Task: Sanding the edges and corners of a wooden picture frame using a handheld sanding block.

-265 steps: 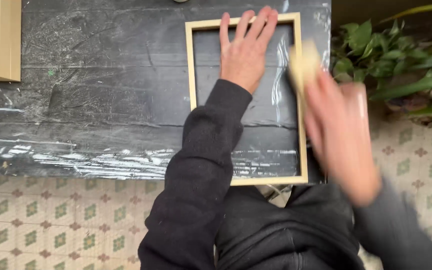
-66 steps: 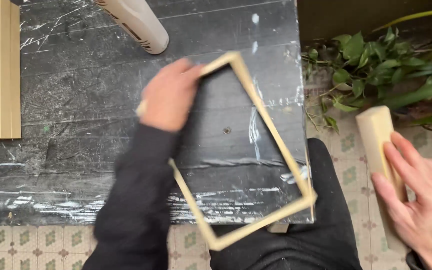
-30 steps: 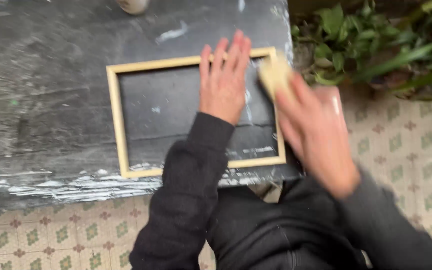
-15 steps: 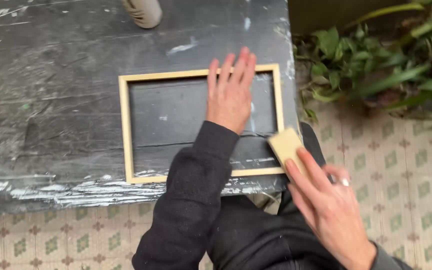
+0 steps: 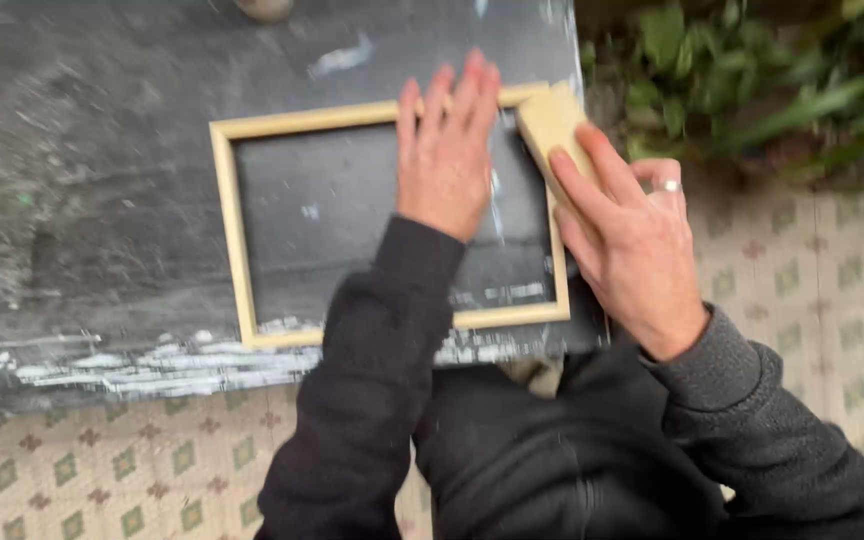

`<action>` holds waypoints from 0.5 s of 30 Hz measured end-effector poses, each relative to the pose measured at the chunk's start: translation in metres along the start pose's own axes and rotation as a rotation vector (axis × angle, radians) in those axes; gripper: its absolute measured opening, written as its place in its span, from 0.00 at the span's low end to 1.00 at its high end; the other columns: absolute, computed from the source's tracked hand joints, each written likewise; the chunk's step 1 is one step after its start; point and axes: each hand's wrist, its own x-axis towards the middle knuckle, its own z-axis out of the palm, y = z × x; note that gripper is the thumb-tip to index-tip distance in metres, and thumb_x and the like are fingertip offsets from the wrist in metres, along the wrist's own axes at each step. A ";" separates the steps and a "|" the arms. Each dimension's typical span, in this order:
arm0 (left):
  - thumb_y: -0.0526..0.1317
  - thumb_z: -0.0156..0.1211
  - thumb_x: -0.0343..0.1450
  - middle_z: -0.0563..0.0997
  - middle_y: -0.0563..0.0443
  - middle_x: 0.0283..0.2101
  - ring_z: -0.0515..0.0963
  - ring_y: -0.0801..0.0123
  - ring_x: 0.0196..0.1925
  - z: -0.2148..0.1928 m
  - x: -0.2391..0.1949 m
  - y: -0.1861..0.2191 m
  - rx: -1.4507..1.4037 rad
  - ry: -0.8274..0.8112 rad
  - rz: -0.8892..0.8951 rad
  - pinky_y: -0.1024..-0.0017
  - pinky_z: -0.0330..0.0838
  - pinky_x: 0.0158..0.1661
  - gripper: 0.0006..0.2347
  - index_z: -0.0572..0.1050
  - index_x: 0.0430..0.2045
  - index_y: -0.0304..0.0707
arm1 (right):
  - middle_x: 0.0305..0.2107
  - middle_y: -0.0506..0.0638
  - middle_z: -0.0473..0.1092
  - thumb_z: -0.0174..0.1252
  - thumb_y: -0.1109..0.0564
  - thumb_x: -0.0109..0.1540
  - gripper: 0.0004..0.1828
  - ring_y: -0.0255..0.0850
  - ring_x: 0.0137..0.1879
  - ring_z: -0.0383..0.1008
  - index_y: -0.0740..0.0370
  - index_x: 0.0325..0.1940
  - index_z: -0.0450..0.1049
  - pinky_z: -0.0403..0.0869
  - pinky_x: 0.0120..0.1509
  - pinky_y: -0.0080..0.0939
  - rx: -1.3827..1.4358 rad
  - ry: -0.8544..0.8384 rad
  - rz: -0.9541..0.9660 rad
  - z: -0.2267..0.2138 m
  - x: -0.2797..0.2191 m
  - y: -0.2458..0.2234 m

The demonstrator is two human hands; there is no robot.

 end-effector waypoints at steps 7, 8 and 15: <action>0.34 0.59 0.69 0.56 0.50 0.76 0.60 0.53 0.74 0.019 -0.004 -0.005 -0.041 0.060 -0.004 0.46 0.47 0.75 0.32 0.57 0.72 0.39 | 0.61 0.54 0.67 0.63 0.56 0.52 0.29 0.53 0.48 0.67 0.55 0.59 0.74 0.69 0.58 0.55 0.002 -0.092 0.048 0.000 -0.038 -0.012; 0.34 0.60 0.68 0.56 0.49 0.76 0.60 0.53 0.74 0.010 -0.006 -0.005 -0.023 0.026 -0.003 0.47 0.47 0.74 0.33 0.57 0.72 0.37 | 0.64 0.59 0.65 0.61 0.60 0.56 0.28 0.58 0.53 0.66 0.60 0.63 0.72 0.68 0.59 0.56 0.013 -0.061 0.013 -0.001 -0.023 -0.010; 0.37 0.61 0.66 0.56 0.47 0.74 0.60 0.53 0.73 0.021 0.002 -0.004 0.015 -0.003 -0.009 0.46 0.45 0.72 0.34 0.56 0.70 0.37 | 0.63 0.57 0.66 0.62 0.59 0.54 0.29 0.58 0.52 0.67 0.55 0.61 0.72 0.68 0.61 0.55 0.007 -0.029 -0.012 -0.004 -0.063 -0.018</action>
